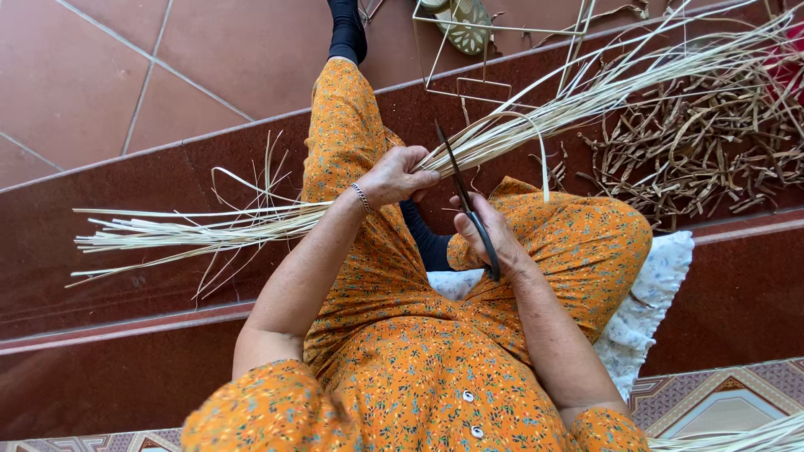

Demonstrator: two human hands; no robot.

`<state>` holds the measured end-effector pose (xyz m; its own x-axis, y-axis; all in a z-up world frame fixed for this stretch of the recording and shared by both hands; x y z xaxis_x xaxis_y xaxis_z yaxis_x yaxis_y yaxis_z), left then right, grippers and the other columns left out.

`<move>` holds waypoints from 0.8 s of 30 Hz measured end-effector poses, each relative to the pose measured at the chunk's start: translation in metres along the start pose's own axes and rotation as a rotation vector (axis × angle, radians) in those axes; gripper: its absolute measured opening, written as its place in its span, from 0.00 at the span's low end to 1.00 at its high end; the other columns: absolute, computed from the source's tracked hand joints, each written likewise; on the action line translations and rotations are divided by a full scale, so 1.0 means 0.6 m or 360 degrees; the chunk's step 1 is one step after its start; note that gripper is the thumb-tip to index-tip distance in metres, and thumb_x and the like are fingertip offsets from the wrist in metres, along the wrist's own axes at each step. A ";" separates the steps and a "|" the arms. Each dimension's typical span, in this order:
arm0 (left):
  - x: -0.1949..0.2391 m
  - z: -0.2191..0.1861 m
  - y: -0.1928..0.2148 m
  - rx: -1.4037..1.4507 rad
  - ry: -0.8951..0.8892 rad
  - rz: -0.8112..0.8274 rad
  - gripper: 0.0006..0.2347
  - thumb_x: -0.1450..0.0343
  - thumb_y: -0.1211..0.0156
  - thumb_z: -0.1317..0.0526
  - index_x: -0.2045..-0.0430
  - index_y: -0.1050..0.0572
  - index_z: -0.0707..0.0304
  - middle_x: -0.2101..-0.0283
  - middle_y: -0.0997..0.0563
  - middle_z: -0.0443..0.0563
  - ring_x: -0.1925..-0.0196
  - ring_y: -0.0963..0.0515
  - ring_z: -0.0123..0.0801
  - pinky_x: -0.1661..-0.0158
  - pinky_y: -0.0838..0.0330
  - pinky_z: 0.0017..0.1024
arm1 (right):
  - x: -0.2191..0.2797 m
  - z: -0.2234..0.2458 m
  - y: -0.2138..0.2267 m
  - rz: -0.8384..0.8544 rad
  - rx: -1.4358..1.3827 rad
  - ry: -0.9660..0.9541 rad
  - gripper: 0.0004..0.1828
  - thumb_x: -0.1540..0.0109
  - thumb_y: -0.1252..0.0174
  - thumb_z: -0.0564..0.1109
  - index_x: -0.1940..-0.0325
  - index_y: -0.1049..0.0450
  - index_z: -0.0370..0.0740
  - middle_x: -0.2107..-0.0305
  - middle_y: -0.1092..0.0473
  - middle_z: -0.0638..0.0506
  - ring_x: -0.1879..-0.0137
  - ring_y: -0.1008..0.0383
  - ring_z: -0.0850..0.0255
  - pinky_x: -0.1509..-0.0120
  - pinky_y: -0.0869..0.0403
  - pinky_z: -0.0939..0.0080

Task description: The person sits on a tiled floor and prepares dried plant stalks by stripping fibers, aligning them into bundles, and trimming the ends with scissors. The person repeatedly gathers stalks, aligns them, and cuts them to uniform length.

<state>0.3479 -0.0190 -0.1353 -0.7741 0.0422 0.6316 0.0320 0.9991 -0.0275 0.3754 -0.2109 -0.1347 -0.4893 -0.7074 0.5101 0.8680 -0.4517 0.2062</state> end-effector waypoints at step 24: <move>-0.011 0.015 0.024 0.0123 0.0111 -0.0102 0.08 0.29 0.36 0.58 0.64 0.25 0.61 0.81 0.29 0.41 0.84 0.32 0.20 0.84 0.37 0.23 | -0.005 0.004 0.001 -0.0156 -0.0079 -0.0036 0.16 0.40 0.37 0.51 0.57 0.26 0.38 0.77 0.29 0.53 0.70 0.29 0.68 0.64 0.28 0.64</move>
<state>0.3479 -0.0050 -0.1466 -0.7272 -0.0190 0.6862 -0.0667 0.9968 -0.0431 0.3776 -0.2080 -0.1342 -0.5689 -0.6464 0.5085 0.8108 -0.5445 0.2148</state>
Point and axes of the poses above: each hand's wrist, its own x-axis away from the middle knuckle, its own y-axis out of the back of the hand, z = x × y, the point moved 8 cm from there along -x, towards the middle knuckle
